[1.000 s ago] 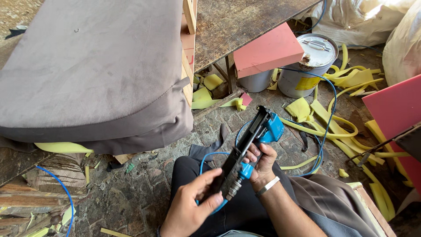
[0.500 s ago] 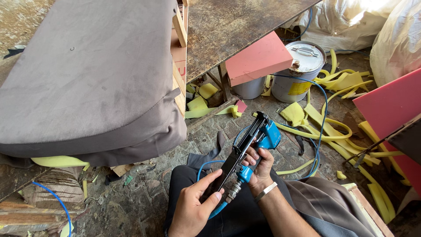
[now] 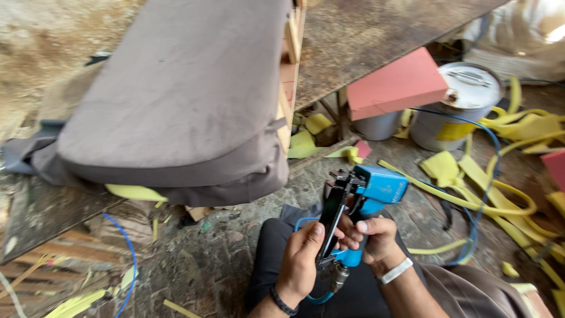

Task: The person staples gray fabric onto a foam-covered seat using a pneumatic staple gun, trims excess fabric with shears, and smooths the surface. The seat is flipped to work on different edges, and the fabric is folded and secured around the corners.

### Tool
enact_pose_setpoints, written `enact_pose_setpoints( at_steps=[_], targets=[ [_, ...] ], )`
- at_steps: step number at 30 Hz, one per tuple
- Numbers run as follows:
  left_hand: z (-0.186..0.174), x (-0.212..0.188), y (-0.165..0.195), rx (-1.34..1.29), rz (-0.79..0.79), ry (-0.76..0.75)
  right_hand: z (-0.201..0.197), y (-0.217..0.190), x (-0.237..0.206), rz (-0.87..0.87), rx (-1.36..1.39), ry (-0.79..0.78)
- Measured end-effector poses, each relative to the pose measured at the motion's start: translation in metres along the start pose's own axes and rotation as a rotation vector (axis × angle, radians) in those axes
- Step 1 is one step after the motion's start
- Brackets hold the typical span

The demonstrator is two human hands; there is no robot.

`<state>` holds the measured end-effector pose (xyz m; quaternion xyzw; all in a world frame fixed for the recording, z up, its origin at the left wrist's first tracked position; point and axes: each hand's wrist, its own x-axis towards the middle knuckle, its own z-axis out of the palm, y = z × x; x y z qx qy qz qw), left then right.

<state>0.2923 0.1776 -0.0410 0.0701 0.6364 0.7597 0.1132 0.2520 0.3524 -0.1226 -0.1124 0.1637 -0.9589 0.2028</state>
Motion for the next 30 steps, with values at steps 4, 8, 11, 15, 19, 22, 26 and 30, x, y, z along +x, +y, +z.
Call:
enact_pose_setpoints(
  at_steps=[4, 8, 11, 15, 19, 22, 26, 30],
  targets=[
    [-0.017, 0.023, 0.012, 0.023, 0.033, 0.027, 0.027, -0.007, 0.024, -0.019, -0.121, -0.021],
    [-0.044, 0.056, 0.057, 0.626, 0.310, 0.090, 0.046, -0.018, 0.052, -0.149, -0.328, 0.112],
    [-0.080, 0.087, 0.112, 1.436, 0.547, 0.346, 0.054, -0.027, 0.108, -0.283, -0.777, 0.403],
    [-0.098, 0.149, 0.148, 1.700, 0.441, 0.208, 0.055, -0.026, 0.177, -0.518, -1.198, 0.305],
    [-0.102, 0.168, 0.140, 1.743, 0.365, 0.298, 0.047, -0.027, 0.212, -0.626, -1.240, 0.197],
    [-0.107, 0.170, 0.133, 1.732, 0.377, 0.319, 0.040, -0.029, 0.222, -0.620, -1.221, 0.047],
    [-0.111, 0.173, 0.131, 1.717, 0.390, 0.347, 0.036, -0.033, 0.222, -0.619, -1.326, -0.018],
    [-0.109, 0.176, 0.130, 1.723, 0.388, 0.366, 0.037, -0.031, 0.216, -0.689, -1.414, 0.024]
  ],
)
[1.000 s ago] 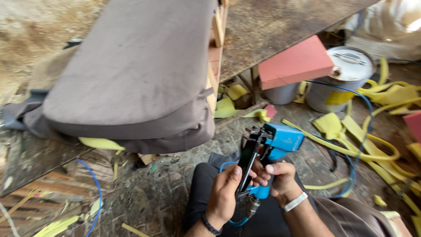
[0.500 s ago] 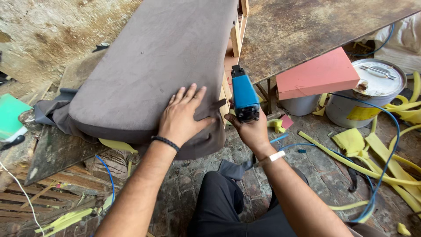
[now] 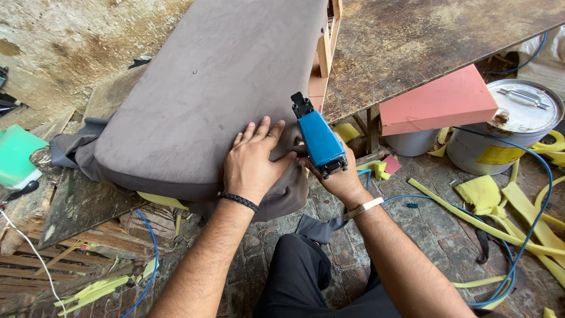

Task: The person staples gray fabric onto a foam-covered seat using a pneumatic staple gun, trims excess fabric with shears, and smooths the surface. The seat is flipped to work on different edges, and the fabric is folded and secured around the corners.

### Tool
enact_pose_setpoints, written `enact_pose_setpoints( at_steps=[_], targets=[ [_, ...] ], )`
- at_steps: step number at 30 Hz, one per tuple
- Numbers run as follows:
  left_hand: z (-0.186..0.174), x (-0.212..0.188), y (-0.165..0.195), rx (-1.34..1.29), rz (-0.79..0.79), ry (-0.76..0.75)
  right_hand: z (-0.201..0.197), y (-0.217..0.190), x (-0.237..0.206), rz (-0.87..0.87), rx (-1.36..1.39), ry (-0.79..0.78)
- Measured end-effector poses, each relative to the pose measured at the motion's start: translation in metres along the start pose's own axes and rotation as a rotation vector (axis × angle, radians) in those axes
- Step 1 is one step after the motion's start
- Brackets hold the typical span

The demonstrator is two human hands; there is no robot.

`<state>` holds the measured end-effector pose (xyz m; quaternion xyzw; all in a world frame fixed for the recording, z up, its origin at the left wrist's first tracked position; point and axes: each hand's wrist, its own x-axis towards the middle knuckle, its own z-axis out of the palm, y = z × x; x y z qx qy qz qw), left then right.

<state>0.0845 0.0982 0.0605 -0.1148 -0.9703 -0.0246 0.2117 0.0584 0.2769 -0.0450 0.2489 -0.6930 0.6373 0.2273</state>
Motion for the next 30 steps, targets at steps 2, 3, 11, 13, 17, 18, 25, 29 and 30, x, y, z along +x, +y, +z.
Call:
enact_pose_setpoints(
  at_steps=[2, 3, 11, 13, 17, 18, 25, 29, 30],
  targets=[
    [-0.001, -0.001, 0.001, 0.001, -0.001, 0.006, 0.002, -0.001, -0.002, -0.122, -0.074, 0.003],
    [-0.002, -0.002, 0.001, -0.003, 0.000, 0.010, 0.004, -0.001, -0.003, -0.025, 0.081, 0.003],
    [-0.008, -0.012, 0.009, 0.037, 0.236, 0.036, 0.009, 0.008, -0.004, 0.199, 0.219, 0.081],
    [-0.005, -0.011, 0.012, 0.052, 0.245, 0.055, 0.005, 0.008, -0.002, 0.192, 0.291, 0.069],
    [0.002, -0.007, 0.018, 0.045, 0.156, 0.106, -0.005, 0.005, 0.002, 0.211, 0.403, -0.105],
    [0.004, -0.007, 0.020, 0.030, 0.132, 0.111, -0.005, 0.004, 0.004, 0.202, 0.417, -0.087],
    [0.003, -0.001, 0.018, -0.007, 0.085, 0.097, 0.007, 0.001, 0.020, 0.180, 0.060, 0.107],
    [0.004, 0.012, 0.007, 0.095, 0.082, 0.091, 0.010, -0.001, 0.032, 0.182, -0.089, 0.108],
    [0.008, 0.014, 0.008, 0.134, 0.071, 0.085, 0.010, -0.001, 0.035, 0.159, -0.075, 0.116]
  ],
)
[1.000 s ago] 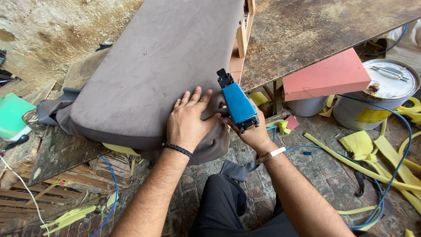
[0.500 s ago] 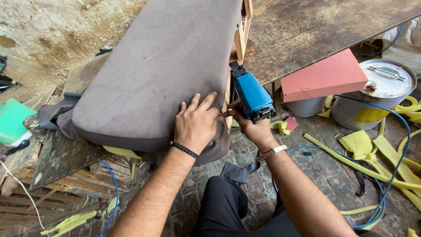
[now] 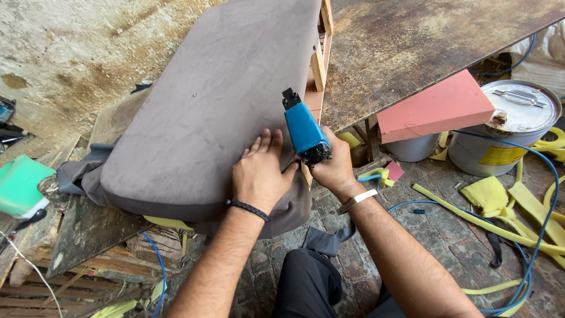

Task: The person staples gray fabric onto a foam-covered seat using a pneumatic staple gun, trims excess fabric with shears, and smooths the surface. The seat is flipped to work on different edges, and the fabric is folded and secured around the corners.

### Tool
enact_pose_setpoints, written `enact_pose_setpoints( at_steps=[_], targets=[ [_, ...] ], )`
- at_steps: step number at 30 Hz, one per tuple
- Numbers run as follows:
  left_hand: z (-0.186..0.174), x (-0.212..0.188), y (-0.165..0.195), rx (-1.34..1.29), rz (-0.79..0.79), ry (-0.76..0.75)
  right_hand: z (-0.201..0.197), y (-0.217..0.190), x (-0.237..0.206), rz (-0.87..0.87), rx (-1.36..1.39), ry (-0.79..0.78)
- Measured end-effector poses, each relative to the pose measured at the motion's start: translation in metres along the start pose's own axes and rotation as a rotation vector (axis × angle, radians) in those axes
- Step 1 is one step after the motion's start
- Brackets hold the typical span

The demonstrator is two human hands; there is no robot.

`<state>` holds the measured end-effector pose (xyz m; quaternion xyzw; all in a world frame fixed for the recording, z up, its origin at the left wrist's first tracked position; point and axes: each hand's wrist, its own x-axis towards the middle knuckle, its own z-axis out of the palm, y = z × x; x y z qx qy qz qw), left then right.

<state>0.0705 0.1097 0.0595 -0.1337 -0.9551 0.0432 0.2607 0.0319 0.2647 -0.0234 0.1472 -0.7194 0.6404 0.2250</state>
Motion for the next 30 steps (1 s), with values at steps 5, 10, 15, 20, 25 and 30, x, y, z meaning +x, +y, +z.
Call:
enact_pose_setpoints(
  at_steps=[5, 10, 15, 20, 25, 30],
  targets=[
    [0.012, 0.005, 0.003, 0.068, -0.042, -0.124, -0.002, -0.002, 0.002, -0.066, 0.075, 0.003],
    [0.010, 0.005, 0.003, 0.087, -0.044, -0.072, -0.063, -0.008, -0.013, -0.127, -0.327, -0.125],
    [0.004, 0.005, 0.004, 0.066, -0.073, -0.126, -0.117, -0.018, -0.028, -0.326, -0.738, -0.466],
    [0.000, 0.004, 0.006, 0.038, -0.088, -0.128, -0.114, -0.029, -0.019, -0.581, -0.840, -0.523],
    [0.002, 0.004, 0.005, 0.047, -0.084, -0.094, -0.116, -0.034, 0.001, -0.730, -0.809, -0.519],
    [0.007, 0.002, 0.002, 0.042, -0.082, -0.073, -0.117, -0.033, 0.022, -0.743, -0.828, -0.617]
  ],
)
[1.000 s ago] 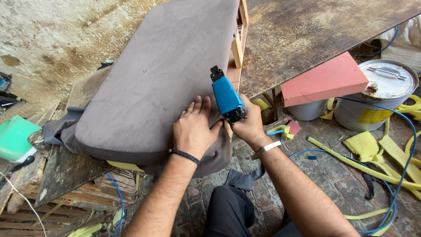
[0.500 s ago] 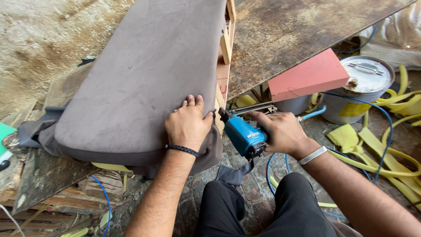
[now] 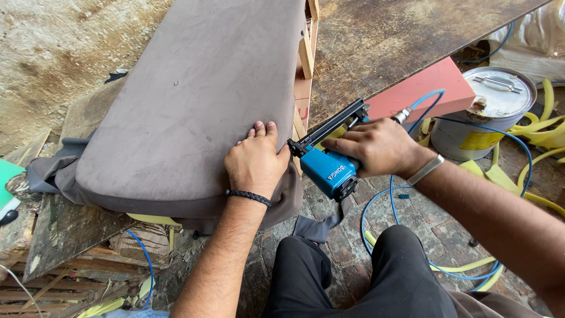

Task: The person staples gray fabric onto a foam-covered seat using a pneumatic staple gun, trims excess fabric with shears, and smooths the surface. The seat is flipped to work on different edges, and the fabric is folded and secured around the corners.

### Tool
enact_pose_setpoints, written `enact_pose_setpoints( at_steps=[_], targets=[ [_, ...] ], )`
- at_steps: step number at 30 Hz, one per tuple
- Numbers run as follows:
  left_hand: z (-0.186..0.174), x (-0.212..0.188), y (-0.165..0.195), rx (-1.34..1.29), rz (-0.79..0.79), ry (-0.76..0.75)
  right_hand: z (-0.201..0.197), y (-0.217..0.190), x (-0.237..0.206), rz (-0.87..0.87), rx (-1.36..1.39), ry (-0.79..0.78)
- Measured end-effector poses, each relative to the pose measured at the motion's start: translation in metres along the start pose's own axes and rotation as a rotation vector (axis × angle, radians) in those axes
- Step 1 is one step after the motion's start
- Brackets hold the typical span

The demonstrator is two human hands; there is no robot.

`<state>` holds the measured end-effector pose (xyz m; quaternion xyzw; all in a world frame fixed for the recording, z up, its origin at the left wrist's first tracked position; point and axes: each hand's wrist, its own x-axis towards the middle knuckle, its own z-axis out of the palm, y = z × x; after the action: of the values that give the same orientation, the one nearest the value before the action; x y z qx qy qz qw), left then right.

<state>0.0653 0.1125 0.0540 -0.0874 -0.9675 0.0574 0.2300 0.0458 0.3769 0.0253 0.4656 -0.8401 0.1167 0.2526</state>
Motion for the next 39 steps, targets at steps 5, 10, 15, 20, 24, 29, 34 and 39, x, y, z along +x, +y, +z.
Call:
enact_pose_setpoints(
  at_steps=[5, 10, 15, 20, 24, 29, 34, 39],
  targets=[
    [0.003, 0.001, -0.005, 0.005, 0.030, 0.002, 0.001, 0.017, 0.009, -0.025, -0.022, -0.041],
    [-0.002, 0.002, -0.006, 0.001, 0.054, -0.016, 0.010, -0.001, -0.009, 0.025, -0.020, 0.022],
    [-0.009, 0.002, -0.004, 0.007, 0.000, -0.063, 0.020, -0.050, -0.028, 0.117, -0.029, 0.051],
    [-0.010, 0.000, -0.004, 0.011, -0.024, -0.070, 0.015, -0.079, -0.016, 0.277, -0.088, -0.122],
    [-0.007, -0.003, -0.005, 0.008, -0.002, -0.026, 0.007, -0.083, -0.010, 0.312, -0.116, -0.199],
    [-0.005, -0.003, -0.006, -0.012, -0.001, -0.007, 0.009, -0.088, -0.010, 0.255, -0.149, -0.138],
    [-0.010, -0.004, -0.005, -0.056, -0.023, -0.009, 0.011, -0.096, -0.012, 0.319, -0.127, -0.155],
    [-0.025, -0.005, -0.002, -0.129, -0.119, -0.031, 0.014, -0.103, -0.014, 0.382, -0.088, -0.224]
  ],
)
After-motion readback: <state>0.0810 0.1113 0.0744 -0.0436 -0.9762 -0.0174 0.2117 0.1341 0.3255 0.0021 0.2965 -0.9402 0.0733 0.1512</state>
